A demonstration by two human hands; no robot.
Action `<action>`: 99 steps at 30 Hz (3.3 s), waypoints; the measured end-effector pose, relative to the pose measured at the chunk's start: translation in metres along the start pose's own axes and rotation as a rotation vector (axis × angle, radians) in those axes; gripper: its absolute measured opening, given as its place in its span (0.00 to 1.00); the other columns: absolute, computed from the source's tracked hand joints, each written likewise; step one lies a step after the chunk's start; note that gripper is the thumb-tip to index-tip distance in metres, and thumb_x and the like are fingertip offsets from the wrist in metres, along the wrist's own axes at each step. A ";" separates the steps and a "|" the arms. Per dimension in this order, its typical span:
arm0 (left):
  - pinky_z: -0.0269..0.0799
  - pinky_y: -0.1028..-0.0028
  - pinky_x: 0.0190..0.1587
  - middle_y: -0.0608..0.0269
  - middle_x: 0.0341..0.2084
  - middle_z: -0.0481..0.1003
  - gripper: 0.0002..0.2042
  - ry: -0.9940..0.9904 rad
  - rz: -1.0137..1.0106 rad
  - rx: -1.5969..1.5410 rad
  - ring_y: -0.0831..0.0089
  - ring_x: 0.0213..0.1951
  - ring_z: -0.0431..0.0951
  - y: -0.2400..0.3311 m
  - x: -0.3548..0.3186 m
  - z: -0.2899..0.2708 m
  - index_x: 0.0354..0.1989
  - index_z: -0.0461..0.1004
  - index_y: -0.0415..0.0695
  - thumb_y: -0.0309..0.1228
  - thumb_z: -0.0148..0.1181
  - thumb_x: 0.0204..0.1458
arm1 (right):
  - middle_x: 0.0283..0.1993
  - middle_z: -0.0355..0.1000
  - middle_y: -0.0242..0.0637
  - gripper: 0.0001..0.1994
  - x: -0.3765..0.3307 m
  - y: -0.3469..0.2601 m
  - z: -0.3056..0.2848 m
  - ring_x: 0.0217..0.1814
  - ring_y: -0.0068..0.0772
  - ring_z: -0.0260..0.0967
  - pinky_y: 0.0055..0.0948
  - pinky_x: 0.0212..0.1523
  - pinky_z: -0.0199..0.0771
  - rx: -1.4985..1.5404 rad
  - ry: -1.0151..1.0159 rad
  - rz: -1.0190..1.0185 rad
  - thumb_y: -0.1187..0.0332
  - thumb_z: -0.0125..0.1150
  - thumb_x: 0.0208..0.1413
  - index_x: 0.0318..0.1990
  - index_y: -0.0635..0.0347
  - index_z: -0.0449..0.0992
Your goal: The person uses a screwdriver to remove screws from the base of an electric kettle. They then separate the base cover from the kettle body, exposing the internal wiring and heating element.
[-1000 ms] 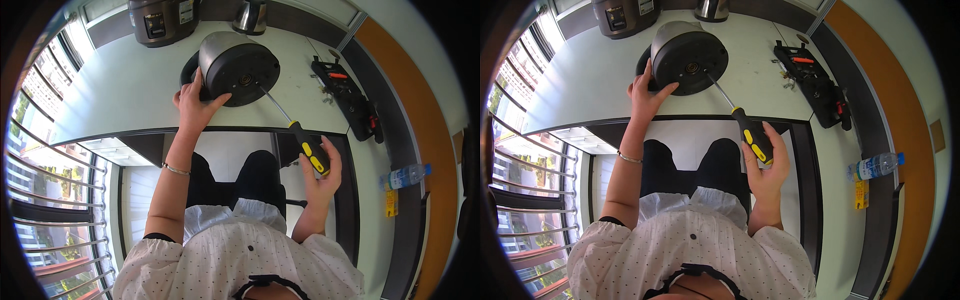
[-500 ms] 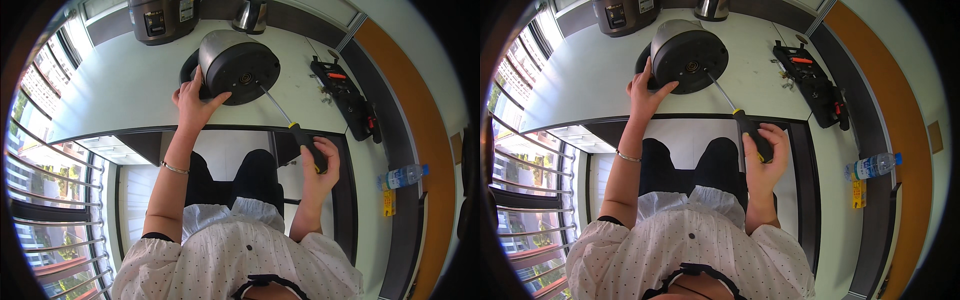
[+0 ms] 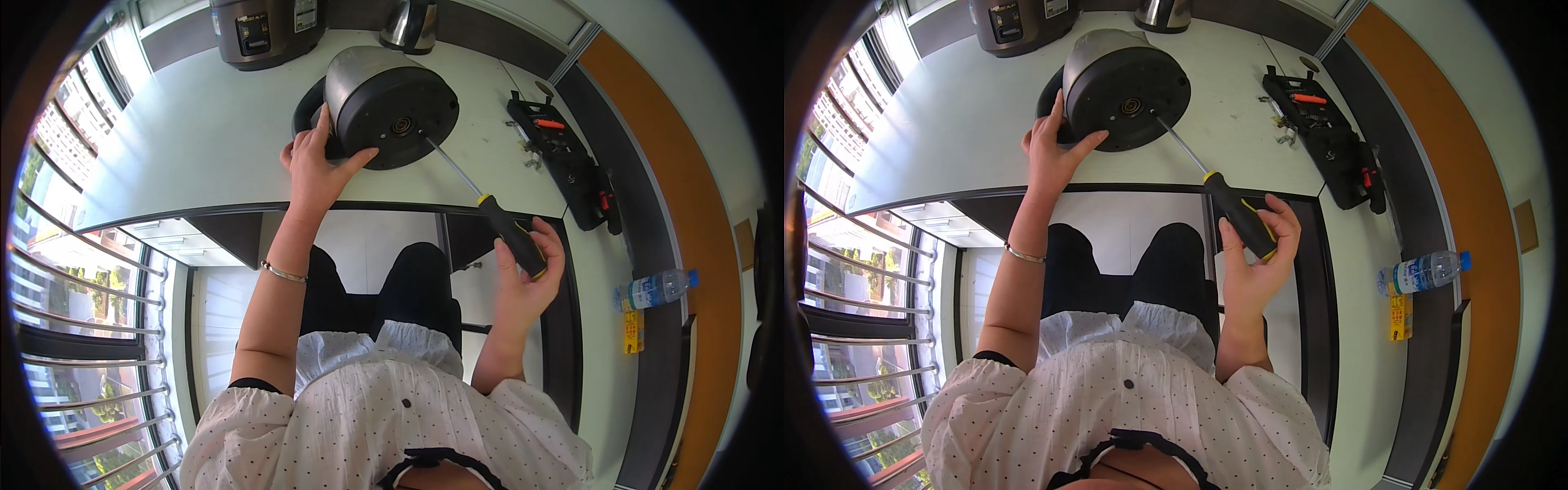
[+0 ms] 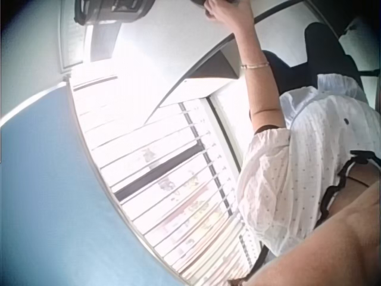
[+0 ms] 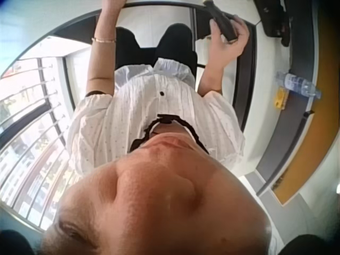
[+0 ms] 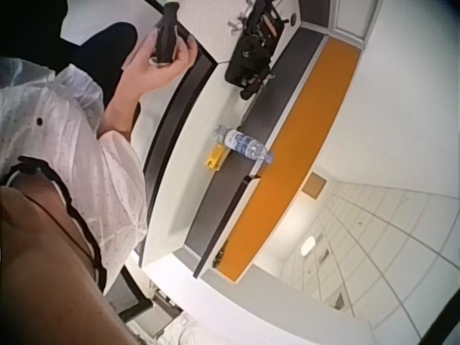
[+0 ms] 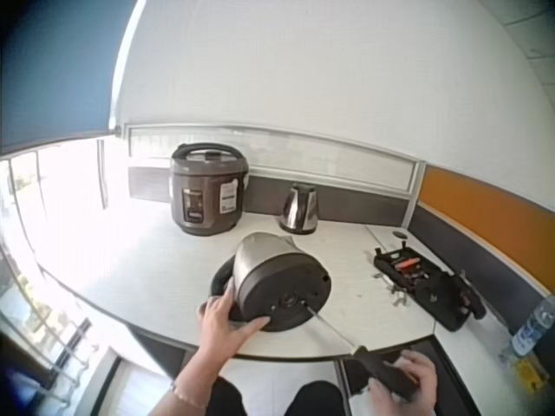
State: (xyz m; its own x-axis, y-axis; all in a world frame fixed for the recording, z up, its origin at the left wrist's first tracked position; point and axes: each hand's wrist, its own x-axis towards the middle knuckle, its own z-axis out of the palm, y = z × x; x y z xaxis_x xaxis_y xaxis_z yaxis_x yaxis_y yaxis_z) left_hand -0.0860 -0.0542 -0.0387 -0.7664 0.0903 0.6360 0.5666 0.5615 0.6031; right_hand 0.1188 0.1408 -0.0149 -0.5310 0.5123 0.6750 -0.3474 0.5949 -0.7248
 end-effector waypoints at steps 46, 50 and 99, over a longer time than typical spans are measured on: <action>0.46 0.61 0.57 0.59 0.33 0.74 0.44 0.028 0.016 0.024 0.65 0.44 0.71 -0.002 -0.001 0.003 0.59 0.62 0.37 0.53 0.69 0.35 | 0.51 0.63 0.47 0.16 0.002 -0.010 -0.002 0.45 0.31 0.66 0.23 0.44 0.71 -0.109 -0.088 -0.178 0.77 0.64 0.46 0.44 0.65 0.69; 0.46 0.61 0.57 0.59 0.32 0.74 0.44 0.036 0.018 0.021 0.65 0.44 0.70 -0.001 -0.002 0.004 0.59 0.62 0.37 0.53 0.69 0.35 | 0.50 0.63 0.47 0.15 0.000 -0.015 0.004 0.46 0.31 0.66 0.23 0.44 0.71 0.019 -0.011 -0.090 0.77 0.63 0.46 0.42 0.65 0.69; 0.61 0.66 0.46 0.57 0.38 0.67 0.18 0.226 0.273 0.004 0.60 0.41 0.64 0.063 -0.029 0.009 0.43 0.74 0.37 0.28 0.65 0.40 | 0.50 0.65 0.45 0.16 -0.004 -0.004 0.003 0.49 0.34 0.66 0.24 0.47 0.68 -0.018 -0.036 -0.173 0.86 0.63 0.40 0.38 0.61 0.73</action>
State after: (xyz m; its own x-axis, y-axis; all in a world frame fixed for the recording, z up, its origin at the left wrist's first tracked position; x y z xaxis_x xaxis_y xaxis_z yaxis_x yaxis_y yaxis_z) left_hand -0.0303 -0.0142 -0.0232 -0.5003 0.0530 0.8642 0.7397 0.5450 0.3947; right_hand 0.1203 0.1349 -0.0154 -0.4921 0.3793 0.7835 -0.4220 0.6833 -0.5958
